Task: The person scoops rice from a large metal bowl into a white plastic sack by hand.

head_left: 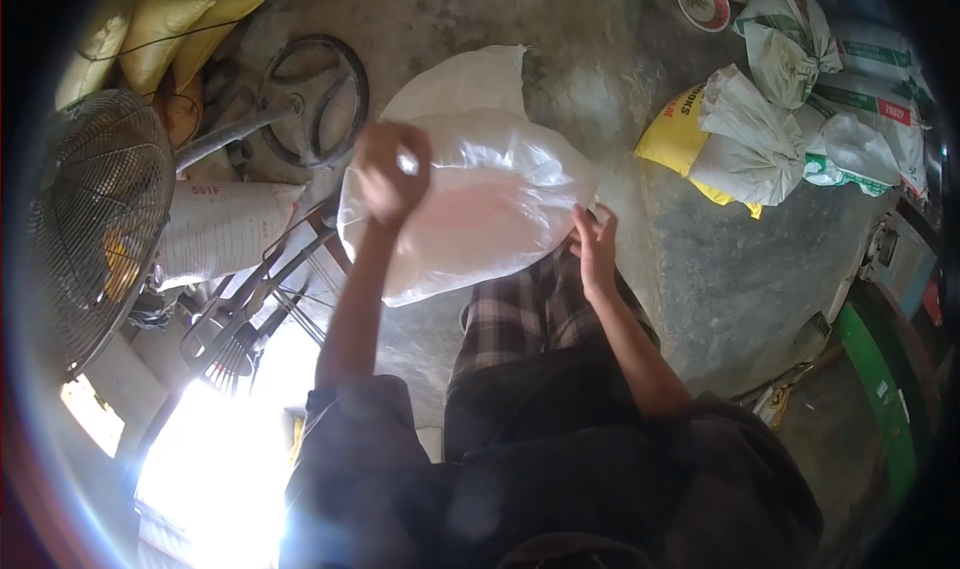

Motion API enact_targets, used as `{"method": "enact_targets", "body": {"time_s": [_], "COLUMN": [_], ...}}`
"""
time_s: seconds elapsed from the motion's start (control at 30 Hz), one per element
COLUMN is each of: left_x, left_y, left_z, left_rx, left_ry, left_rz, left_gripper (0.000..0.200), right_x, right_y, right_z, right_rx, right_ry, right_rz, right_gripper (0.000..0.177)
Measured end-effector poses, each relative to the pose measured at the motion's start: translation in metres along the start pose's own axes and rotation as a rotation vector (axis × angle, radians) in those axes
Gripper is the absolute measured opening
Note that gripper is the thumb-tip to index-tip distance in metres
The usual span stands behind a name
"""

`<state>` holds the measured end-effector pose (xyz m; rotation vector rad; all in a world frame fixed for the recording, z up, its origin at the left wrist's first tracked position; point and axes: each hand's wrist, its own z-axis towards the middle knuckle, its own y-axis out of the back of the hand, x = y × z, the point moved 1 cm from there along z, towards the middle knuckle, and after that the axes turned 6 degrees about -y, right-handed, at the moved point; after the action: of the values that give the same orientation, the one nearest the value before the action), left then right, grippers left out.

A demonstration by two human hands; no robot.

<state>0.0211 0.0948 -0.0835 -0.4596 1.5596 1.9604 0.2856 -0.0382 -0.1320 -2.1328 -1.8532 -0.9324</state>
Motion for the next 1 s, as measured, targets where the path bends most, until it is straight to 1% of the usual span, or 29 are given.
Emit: {"method": "enact_targets", "body": {"time_s": [0.03, 0.07, 0.1, 0.13, 0.17, 0.2, 0.23, 0.27, 0.3, 0.33, 0.37, 0.4, 0.43, 0.47, 0.5, 0.53, 0.57, 0.63, 0.67, 0.7, 0.73, 0.77, 0.8, 0.83, 0.87, 0.9, 0.93, 0.97, 1.0], "left_x": [-0.017, -0.025, -0.037, -0.035, -0.028, -0.02, -0.015, -0.006, 0.0, 0.003, 0.002, -0.005, -0.007, -0.008, -0.008, -0.008, -0.008, -0.009, -0.009, -0.01, -0.014, -0.021, -0.03, -0.036, -0.043, -0.044, -0.042, -0.023, 0.006], "left_y": [-0.006, -0.016, -0.026, -0.038, -0.048, -0.058, -0.063, -0.07, -0.077, -0.085, -0.091, -0.09, -0.087, -0.082, -0.074, -0.065, -0.058, -0.051, -0.051, -0.05, -0.047, -0.042, -0.035, -0.025, -0.006, 0.006, 0.02, 0.018, 0.008], "left_z": [-0.023, -0.05, -0.067, -0.088, -0.103, -0.115, -0.122, -0.125, -0.127, -0.131, -0.138, -0.139, -0.142, -0.145, -0.147, -0.148, -0.152, -0.156, -0.159, -0.163, -0.167, -0.173, -0.171, -0.167, -0.17, -0.188, -0.188, -0.203, -0.232], "left_rx": [0.085, 0.322, 0.567, 0.544, 0.542, 0.605, 0.67, 0.677, 0.675, 0.741, 0.802, 0.532, 0.525, 0.498, 0.473, 0.412, 0.414, 0.233, 0.23, 0.266, 0.307, 0.312, 0.257, 0.194, 0.199, 0.071, -0.05, -0.056, -0.291], "left_ry": [0.067, 0.174, 0.2, 0.029, 0.027, 0.043, 0.06, 0.058, 0.062, 0.055, 0.051, 0.002, 0.012, 0.046, 0.078, 0.023, 0.028, 0.01, 0.02, 0.028, 0.042, 0.065, 0.131, 0.192, 0.323, 0.497, 0.624, 0.632, 1.042], "left_rz": [-0.165, -0.208, -0.134, -0.118, -0.109, -0.088, -0.072, -0.158, -0.166, -0.087, -0.005, -0.035, -0.029, -0.04, -0.051, 0.021, 0.025, 0.043, 0.043, 0.104, 0.165, 0.165, 0.086, 0.01, 0.102, 0.324, 0.623, 0.624, 0.351], "left_gripper": [0.008, 0.016, 0.044, 0.078, 0.078, 0.089, 0.1, 0.072, 0.072, 0.053, 0.034, 0.009, 0.009, 0.01, 0.011, 0.01, 0.01, 0.007, 0.007, 0.009, 0.013, 0.013, 0.025, 0.037, 0.061, 0.078, 0.095, 0.095, 0.098], "right_x": [0.014, 0.022, 0.015, 0.003, -0.003, 0.001, 0.006, 0.01, 0.014, 0.02, 0.012, 0.006, 0.001, -0.006, -0.005, -0.005, -0.005, 0.003, 0.006, 0.003, -0.002, -0.004, -0.003, 0.001, 0.005, 0.009, 0.008, 0.006, 0.003], "right_y": [-0.007, -0.012, -0.019, -0.031, -0.041, -0.05, -0.056, -0.062, -0.067, -0.072, -0.074, -0.081, -0.089, -0.093, -0.096, -0.1, -0.105, -0.117, -0.122, -0.126, -0.126, -0.123, -0.121, -0.121, -0.121, -0.12, -0.119, -0.118, -0.117], "right_z": [-0.008, -0.013, -0.006, 0.008, 0.02, 0.026, 0.027, 0.027, 0.025, 0.019, 0.02, 0.022, 0.023, 0.023, 0.022, 0.023, 0.021, 0.017, 0.017, 0.019, 0.025, 0.034, 0.043, 0.048, 0.053, 0.059, 0.066, 0.072, 0.075], "right_rx": [0.052, 0.107, 0.121, 0.046, -0.034, -0.011, -0.014, 0.063, 0.14, 0.113, 0.112, 0.14, 0.173, 0.247, 0.256, 0.348, 0.437, 0.45, 0.415, 0.376, 0.372, 0.439, 0.515, 0.527, 0.541, 0.553, 0.573, 0.579, 0.647], "right_ry": [-0.172, -0.343, -0.335, -0.221, -0.11, -0.171, -0.176, -0.21, -0.243, -0.278, -0.277, -0.249, -0.224, -0.24, -0.245, -0.318, -0.391, -0.414, -0.476, -0.542, -0.558, -0.504, -0.445, -0.451, -0.418, -0.381, -0.414, -0.414, -0.413], "right_rz": [0.033, 0.062, 0.06, 0.036, 0.015, 0.065, 0.068, 0.152, 0.231, 0.272, 0.255, 0.432, 0.613, 0.674, 0.671, 0.78, 0.889, 0.916, 0.945, 0.97, 0.954, 0.943, 0.933, 0.919, 0.886, 0.856, 0.832, 0.824, 0.813], "right_gripper": [0.065, 0.074, 0.074, 0.077, 0.08, 0.076, 0.076, 0.08, 0.084, 0.075, 0.075, 0.071, 0.067, 0.053, 0.053, 0.05, 0.049, 0.046, 0.045, 0.045, 0.045, 0.046, 0.047, 0.047, 0.047, 0.047, 0.047, 0.047, 0.047]}}
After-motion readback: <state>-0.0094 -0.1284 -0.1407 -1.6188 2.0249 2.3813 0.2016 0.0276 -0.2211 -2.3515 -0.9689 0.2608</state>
